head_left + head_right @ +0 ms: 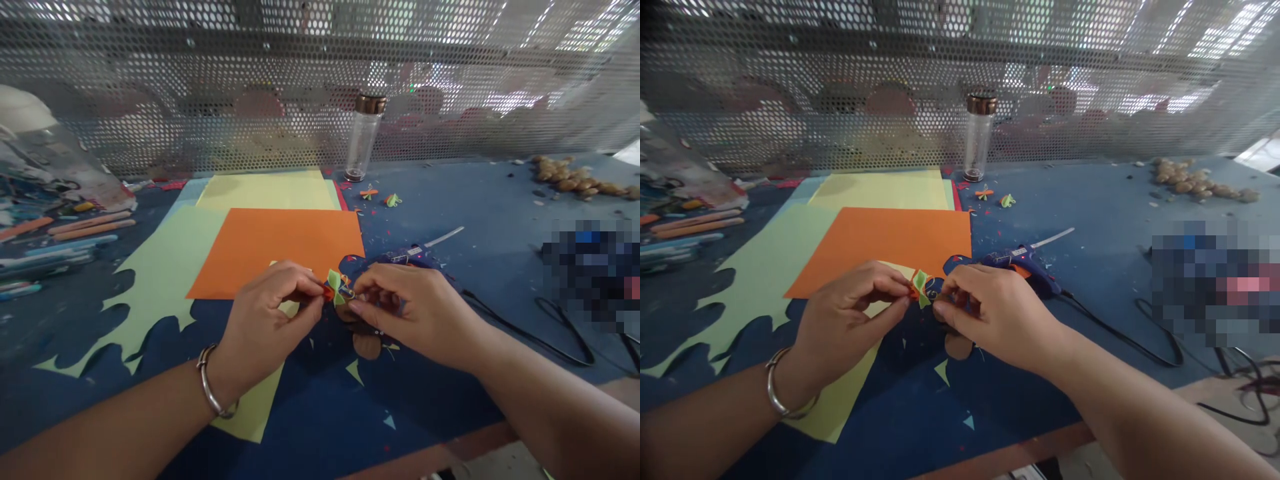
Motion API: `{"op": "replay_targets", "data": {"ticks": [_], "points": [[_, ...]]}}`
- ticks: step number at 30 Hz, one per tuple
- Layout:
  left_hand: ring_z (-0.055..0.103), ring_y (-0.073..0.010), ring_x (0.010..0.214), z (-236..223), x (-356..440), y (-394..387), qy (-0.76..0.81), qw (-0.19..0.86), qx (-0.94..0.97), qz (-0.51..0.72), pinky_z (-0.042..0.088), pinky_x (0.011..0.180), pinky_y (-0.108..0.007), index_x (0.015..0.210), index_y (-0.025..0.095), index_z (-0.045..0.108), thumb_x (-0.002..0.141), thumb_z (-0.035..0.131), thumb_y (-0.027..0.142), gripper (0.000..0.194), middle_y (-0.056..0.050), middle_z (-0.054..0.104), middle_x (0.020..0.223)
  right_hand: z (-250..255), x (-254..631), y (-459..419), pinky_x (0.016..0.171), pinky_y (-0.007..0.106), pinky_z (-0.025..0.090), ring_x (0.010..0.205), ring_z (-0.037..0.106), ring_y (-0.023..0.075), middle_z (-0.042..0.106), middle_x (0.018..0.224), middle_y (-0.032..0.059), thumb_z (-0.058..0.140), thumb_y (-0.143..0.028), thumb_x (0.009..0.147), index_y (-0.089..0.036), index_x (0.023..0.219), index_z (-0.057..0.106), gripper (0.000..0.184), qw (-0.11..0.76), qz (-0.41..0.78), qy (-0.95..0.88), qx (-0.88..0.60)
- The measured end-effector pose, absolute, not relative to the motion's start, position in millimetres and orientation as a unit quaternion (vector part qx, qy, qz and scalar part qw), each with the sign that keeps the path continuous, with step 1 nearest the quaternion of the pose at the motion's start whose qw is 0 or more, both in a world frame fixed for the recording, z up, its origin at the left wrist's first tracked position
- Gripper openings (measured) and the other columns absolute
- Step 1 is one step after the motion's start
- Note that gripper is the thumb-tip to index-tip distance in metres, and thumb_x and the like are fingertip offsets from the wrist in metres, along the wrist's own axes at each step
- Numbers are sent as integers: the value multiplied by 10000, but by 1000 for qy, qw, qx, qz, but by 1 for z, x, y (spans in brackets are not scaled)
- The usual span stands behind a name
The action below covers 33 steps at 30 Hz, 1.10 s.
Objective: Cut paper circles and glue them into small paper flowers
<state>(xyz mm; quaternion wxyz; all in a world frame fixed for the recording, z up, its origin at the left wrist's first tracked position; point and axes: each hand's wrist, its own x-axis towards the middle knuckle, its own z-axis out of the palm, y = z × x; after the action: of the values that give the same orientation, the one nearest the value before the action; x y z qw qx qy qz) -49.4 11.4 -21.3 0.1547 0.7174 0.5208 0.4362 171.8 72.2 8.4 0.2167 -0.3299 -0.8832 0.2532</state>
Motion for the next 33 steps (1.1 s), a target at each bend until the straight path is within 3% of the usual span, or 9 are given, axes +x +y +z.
{"op": "replay_targets", "data": {"ticks": [7, 13, 18, 24, 33], "points": [[678, -171, 892, -21, -45, 8, 499, 149, 733, 438, 547, 777, -293, 800, 209, 643, 894, 654, 138, 118, -41, 704, 885, 3, 165, 65, 591, 235, 436, 615, 575, 110, 680, 726, 3, 608, -207, 933, -176, 847, 699, 129, 261, 250, -880, -307], [678, -150, 829, -21, -45, 4, 503, 282, 668, 471, 581, 739, -270, 929, 197, 619, 924, 642, 226, 37, -43, 668, 919, 2, 168, 65, 610, 233, 451, 620, 596, 110, 681, 723, -2, 609, -180, 922, -180, 825, 683, 123, 281, 223, -881, -308], [693, -138, 775, -24, -48, 7, 524, 340, 624, 469, 579, 710, -253, 966, 201, 611, 929, 658, 300, 115, -21, 685, 880, 1, 168, 67, 605, 229, 448, 617, 593, 109, 685, 727, 1, 609, -171, 929, -179, 839, 688, 120, 276, 204, -888, -306], [708, -127, 755, -24, -49, 8, 540, 307, 656, 428, 577, 694, -245, 950, 214, 623, 900, 661, 230, 65, 2, 711, 866, -2, 169, 69, 624, 220, 451, 647, 609, 103, 705, 762, 1, 604, -163, 939, -177, 858, 701, 127, 266, 212, -894, -290], [697, -86, 723, -21, -47, 6, 541, 202, 703, 415, 554, 679, -200, 967, 232, 608, 864, 655, 138, 147, 39, 709, 838, -3, 169, 70, 627, 202, 439, 658, 618, 88, 713, 775, 2, 619, -161, 933, -150, 886, 730, 121, 260, 202, -899, -289]]}}
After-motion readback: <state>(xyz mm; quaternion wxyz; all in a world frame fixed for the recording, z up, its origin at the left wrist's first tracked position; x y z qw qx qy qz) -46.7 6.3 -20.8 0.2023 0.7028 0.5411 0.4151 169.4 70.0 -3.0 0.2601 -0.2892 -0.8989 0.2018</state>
